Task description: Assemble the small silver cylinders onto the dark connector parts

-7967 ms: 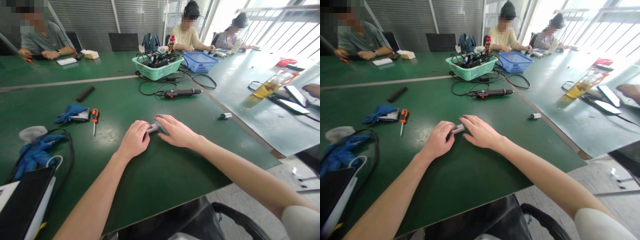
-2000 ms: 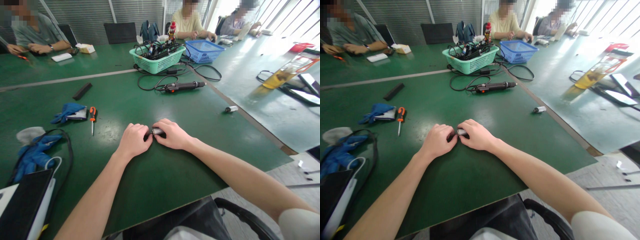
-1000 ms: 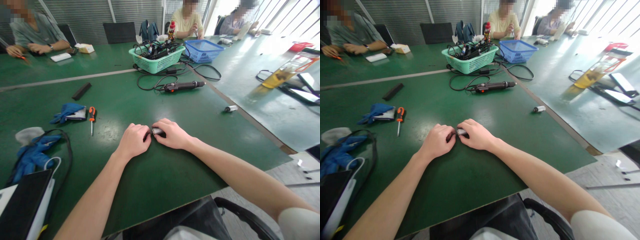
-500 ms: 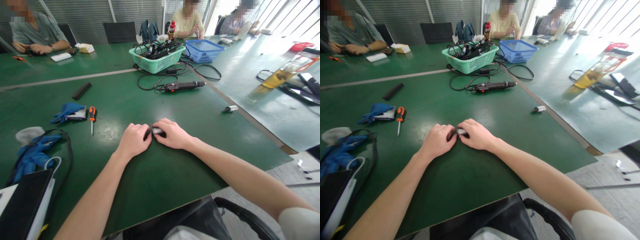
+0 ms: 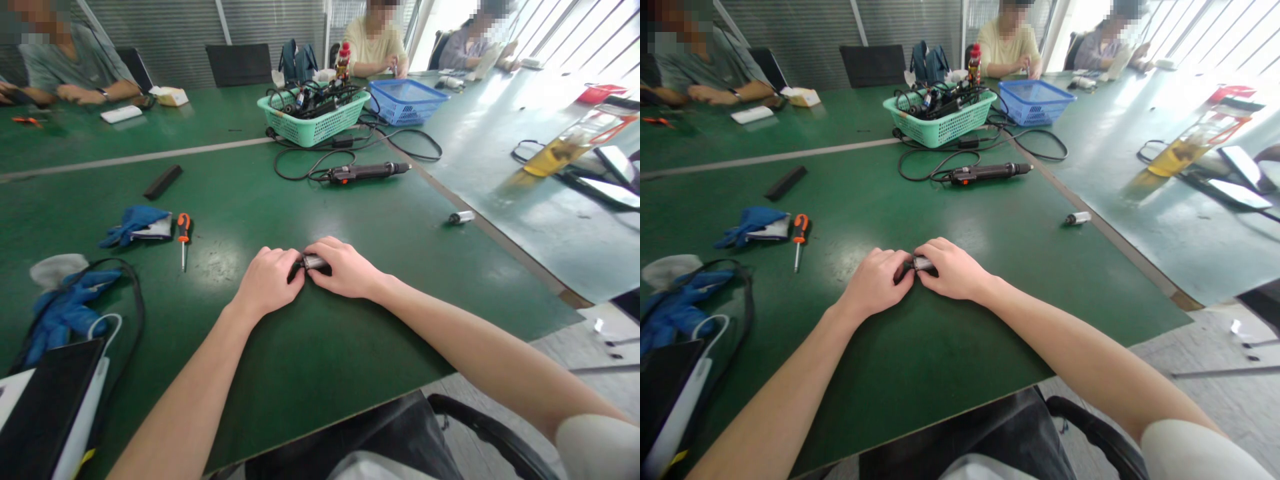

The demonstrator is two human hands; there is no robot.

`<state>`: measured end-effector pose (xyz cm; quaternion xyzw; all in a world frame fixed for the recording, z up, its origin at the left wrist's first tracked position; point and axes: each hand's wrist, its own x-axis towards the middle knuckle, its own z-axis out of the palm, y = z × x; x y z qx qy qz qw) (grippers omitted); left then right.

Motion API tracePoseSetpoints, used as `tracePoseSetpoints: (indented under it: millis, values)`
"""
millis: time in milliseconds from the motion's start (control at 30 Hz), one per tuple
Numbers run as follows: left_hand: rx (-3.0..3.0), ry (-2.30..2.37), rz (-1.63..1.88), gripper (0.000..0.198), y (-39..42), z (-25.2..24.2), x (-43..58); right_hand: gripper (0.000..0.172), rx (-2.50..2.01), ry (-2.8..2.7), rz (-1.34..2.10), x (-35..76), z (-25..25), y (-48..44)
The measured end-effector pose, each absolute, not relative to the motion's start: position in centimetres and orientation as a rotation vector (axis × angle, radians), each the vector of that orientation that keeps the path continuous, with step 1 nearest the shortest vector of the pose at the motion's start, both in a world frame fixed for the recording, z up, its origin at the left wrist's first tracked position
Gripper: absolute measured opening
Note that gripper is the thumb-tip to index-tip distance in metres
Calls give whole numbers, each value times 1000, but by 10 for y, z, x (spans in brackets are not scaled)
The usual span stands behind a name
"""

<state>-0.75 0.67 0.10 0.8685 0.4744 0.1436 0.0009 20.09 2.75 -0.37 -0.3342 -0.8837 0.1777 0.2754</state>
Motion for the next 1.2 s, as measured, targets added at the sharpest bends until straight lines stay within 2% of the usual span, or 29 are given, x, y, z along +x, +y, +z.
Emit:
tracePoseSetpoints:
  millis: [233,1200]
  values:
    - [2733,1485,462,13,7,-1,-8,32,-895,-2378,474,201,-4,27]
    - [2769,1474,461,12,7,-1,-8,27,-868,-2392,433,199,-5,27]
